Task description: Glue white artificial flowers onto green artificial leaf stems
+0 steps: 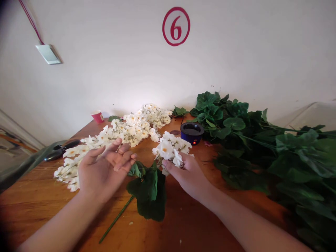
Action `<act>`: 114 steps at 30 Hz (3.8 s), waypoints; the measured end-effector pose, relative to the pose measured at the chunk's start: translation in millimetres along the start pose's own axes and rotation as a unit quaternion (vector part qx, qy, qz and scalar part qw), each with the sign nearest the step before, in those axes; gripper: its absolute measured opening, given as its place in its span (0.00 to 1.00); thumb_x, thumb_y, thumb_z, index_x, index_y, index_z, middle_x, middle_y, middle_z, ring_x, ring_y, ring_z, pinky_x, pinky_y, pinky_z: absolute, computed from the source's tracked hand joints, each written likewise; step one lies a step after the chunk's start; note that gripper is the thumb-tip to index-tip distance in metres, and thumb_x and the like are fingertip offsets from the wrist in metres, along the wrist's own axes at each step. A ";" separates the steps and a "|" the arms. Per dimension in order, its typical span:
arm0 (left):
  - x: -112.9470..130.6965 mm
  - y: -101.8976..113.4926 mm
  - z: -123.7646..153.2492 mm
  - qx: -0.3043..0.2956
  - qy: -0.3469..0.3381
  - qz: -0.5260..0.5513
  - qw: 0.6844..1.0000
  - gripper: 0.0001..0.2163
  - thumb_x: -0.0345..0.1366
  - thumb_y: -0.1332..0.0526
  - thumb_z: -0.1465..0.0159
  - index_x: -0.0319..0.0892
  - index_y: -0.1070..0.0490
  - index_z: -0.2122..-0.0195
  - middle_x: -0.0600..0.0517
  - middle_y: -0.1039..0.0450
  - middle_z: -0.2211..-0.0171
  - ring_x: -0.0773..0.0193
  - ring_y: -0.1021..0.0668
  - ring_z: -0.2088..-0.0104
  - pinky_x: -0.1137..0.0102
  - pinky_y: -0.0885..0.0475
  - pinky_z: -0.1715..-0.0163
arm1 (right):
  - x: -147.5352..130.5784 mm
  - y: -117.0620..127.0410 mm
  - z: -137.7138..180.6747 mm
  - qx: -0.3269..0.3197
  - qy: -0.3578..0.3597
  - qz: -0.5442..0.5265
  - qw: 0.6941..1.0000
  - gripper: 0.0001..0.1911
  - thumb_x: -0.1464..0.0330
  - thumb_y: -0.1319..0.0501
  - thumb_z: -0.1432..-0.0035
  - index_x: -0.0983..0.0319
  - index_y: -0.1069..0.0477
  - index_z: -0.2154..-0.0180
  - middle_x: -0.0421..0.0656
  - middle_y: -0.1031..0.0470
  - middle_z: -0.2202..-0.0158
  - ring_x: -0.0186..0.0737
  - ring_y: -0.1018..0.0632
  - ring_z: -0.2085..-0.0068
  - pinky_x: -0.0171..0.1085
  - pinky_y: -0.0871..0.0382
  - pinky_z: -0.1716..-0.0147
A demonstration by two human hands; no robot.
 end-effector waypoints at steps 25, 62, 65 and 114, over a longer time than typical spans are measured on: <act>130.8 19.1 5.1 0.036 -0.237 0.051 0.969 0.15 0.42 0.45 0.47 0.44 0.40 0.59 0.41 0.30 0.51 0.48 0.26 0.45 0.50 0.28 0.47 | 12.6 -11.8 -2.4 -0.007 -0.006 0.024 1.000 0.18 0.52 0.38 0.42 0.61 0.27 0.64 0.43 0.21 0.66 0.43 0.24 0.63 0.39 0.33 0.62; -33.1 -12.8 5.7 -0.064 0.067 0.043 0.995 0.13 0.45 0.43 0.44 0.42 0.30 0.64 0.46 0.29 0.63 0.60 0.26 0.67 0.59 0.28 0.58 | -68.5 0.0 36.8 0.159 0.340 0.293 0.879 0.15 0.69 0.36 0.43 0.57 0.31 0.52 0.49 0.36 0.50 0.50 0.31 0.46 0.51 0.35 0.45; -40.7 -14.7 8.4 -0.063 0.079 0.036 0.994 0.13 0.44 0.43 0.44 0.41 0.30 0.64 0.45 0.28 0.62 0.59 0.25 0.65 0.60 0.28 0.59 | -69.8 -7.0 38.4 0.115 0.349 0.261 0.893 0.12 0.69 0.37 0.42 0.56 0.30 0.54 0.48 0.34 0.52 0.48 0.29 0.48 0.49 0.33 0.46; -53.5 -32.3 14.7 -0.177 -0.168 -0.727 0.642 0.07 0.39 0.39 0.36 0.47 0.23 0.59 0.49 0.31 0.63 0.60 0.25 0.63 0.64 0.29 0.60 | -71.7 -21.6 30.7 -0.006 0.456 0.420 0.784 0.03 0.72 0.41 0.40 0.60 0.29 0.63 0.47 0.27 0.56 0.46 0.28 0.53 0.48 0.34 0.51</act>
Point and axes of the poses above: each hand's wrist, its own z-axis away from the middle knuckle, its own y-axis out of the back of the hand, x = y × z, the point moved 10 cm from there along -z, towards the middle knuckle
